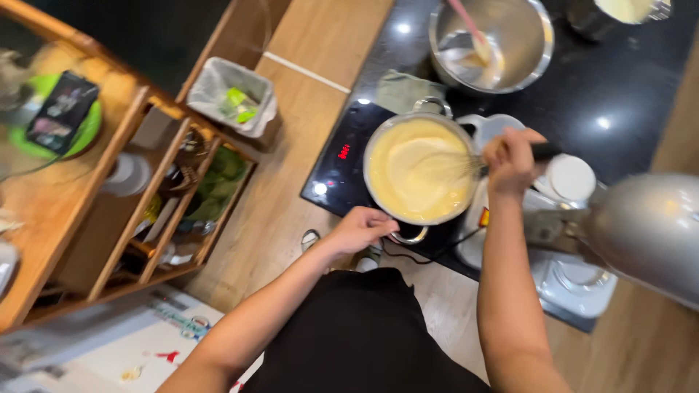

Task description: The person whisks a yellow custard mixture in a pot on an induction cooktop. They hold the pot handle with the left hand and whisk continuously with the right hand. The mixture thickens over time.

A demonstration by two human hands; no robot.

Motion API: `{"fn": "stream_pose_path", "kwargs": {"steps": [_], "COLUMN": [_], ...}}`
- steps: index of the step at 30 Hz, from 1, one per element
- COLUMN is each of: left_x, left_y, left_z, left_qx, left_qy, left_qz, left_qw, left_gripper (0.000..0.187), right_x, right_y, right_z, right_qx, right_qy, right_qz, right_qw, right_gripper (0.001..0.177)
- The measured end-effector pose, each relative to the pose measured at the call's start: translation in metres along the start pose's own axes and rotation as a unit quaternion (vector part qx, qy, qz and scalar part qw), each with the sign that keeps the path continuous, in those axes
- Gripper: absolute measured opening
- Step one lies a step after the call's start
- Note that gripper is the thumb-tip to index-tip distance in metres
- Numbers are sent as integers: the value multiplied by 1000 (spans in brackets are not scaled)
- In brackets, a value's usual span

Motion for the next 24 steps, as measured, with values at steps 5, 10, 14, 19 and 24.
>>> {"fn": "stream_pose_path", "kwargs": {"steps": [5, 10, 14, 19, 24], "left_x": [5, -7, 3, -3, 8], "left_y": [-1, 13, -5, -12, -40], "left_z": [-4, -5, 4, 10, 23], "left_qx": [11, 78, -12, -33, -78], "left_qy": [-26, -57, -7, 28, 81], "left_qz": [42, -16, 71, 82, 85], "left_qw": [999, 995, 997, 996, 990], "left_gripper": [33, 30, 25, 20, 24], "right_x": [-30, -16, -7, 7, -27], "right_y": [20, 0, 36, 8, 9], "right_z": [24, 36, 3, 24, 46], "right_qx": [-33, -48, -26, -19, -7], "right_qy": [-106, -153, -113, -149, -159], "right_qz": [85, 20, 112, 7, 170], "right_qw": [990, 987, 987, 989, 973], "right_gripper": [43, 55, 46, 57, 48]}}
Point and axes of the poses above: each hand's wrist, its own x-axis towards the middle knuckle, its own z-axis out of the palm, y = z × x, the point moved 3 cm from there along x, towards the middle knuckle, and after that the axes turned 15 degrees about x, right-handed, at the moved point
